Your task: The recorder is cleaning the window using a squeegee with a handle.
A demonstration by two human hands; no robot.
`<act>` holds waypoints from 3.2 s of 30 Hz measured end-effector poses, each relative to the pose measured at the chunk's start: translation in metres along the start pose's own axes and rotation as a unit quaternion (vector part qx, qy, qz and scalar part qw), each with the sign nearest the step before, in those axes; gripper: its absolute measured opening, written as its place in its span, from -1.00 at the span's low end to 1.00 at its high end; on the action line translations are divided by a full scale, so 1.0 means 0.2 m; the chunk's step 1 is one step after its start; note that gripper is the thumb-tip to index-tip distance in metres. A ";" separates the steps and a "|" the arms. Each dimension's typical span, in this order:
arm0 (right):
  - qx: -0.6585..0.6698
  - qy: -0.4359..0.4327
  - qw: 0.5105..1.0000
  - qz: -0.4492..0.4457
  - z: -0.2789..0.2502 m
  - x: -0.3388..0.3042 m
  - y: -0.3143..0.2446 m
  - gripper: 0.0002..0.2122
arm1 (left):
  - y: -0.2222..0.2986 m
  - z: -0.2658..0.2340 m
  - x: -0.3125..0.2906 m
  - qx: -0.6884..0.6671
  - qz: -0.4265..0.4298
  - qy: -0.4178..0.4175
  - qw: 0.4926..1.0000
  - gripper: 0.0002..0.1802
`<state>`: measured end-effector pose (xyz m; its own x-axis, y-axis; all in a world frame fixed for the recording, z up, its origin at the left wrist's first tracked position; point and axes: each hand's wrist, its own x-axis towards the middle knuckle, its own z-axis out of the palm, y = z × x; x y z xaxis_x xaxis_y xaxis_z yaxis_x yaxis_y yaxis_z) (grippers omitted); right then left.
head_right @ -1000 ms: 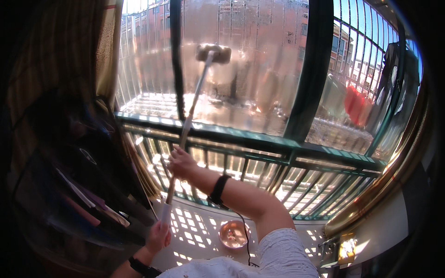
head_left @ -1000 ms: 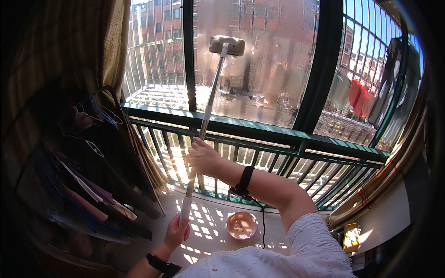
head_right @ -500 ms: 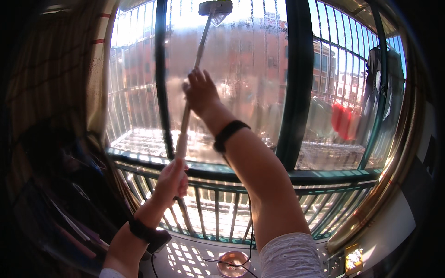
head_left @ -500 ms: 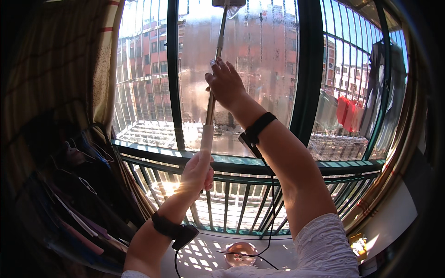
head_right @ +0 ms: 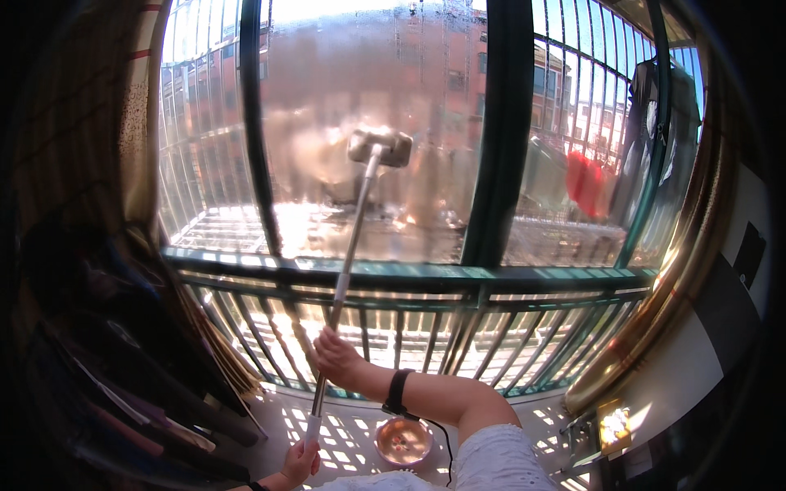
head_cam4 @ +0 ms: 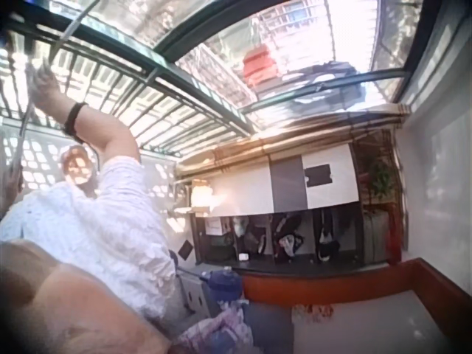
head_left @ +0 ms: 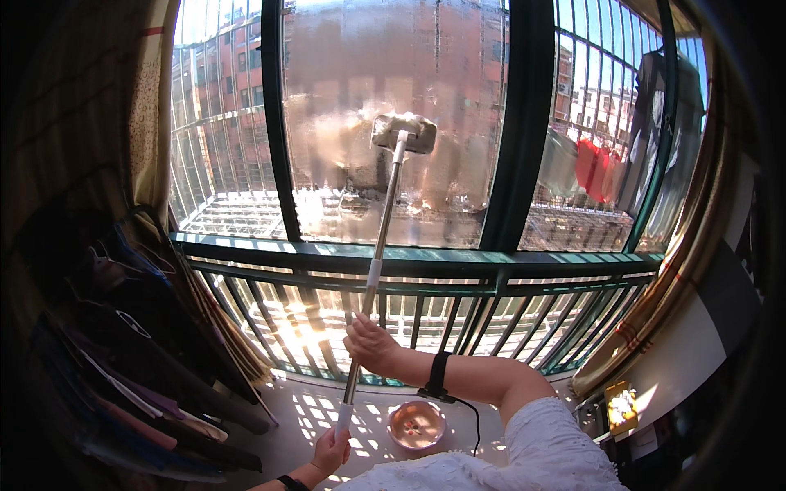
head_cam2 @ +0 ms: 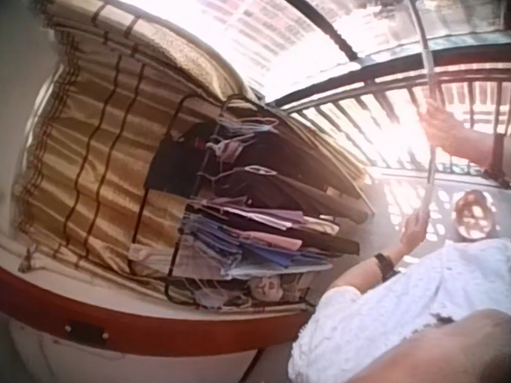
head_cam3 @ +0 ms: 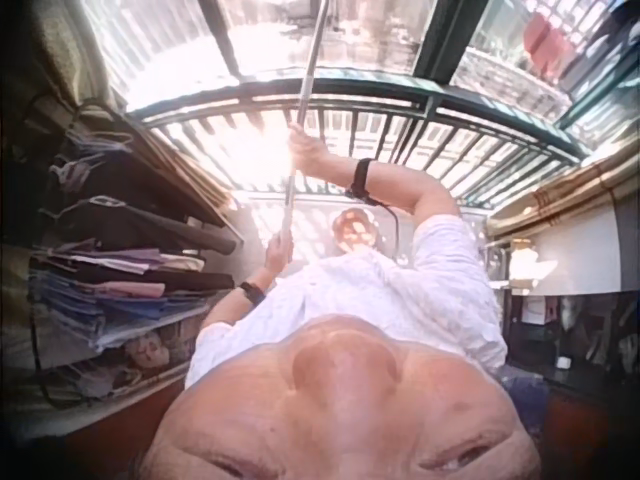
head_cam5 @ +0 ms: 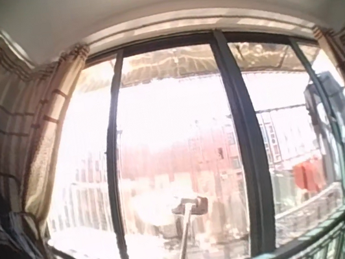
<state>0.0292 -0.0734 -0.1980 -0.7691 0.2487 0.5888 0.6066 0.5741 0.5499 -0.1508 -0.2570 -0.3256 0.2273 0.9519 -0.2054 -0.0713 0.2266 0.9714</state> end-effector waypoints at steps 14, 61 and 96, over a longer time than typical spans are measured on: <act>-0.137 0.024 0.979 0.148 -0.66 0.40 1.19 -0.80 | 1.20 0.58 0.56 -0.005 0.166 -0.112 0.980 -0.62; 0.352 0.091 0.923 0.128 0.15 1.06 -0.84 -0.75 | 0.78 -0.90 -0.88 0.578 0.078 0.365 0.725 -0.68; 0.321 0.176 0.909 0.197 0.17 0.85 -0.61 -0.82 | 1.05 -0.82 -0.70 0.699 0.157 0.294 0.633 -0.72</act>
<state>-0.1828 -0.0740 -0.1847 -0.3374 0.3331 0.8805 0.4909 0.8603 -0.1374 -0.3572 -0.3089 -0.1122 -0.0148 0.9102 0.4140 0.9988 -0.0056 0.0481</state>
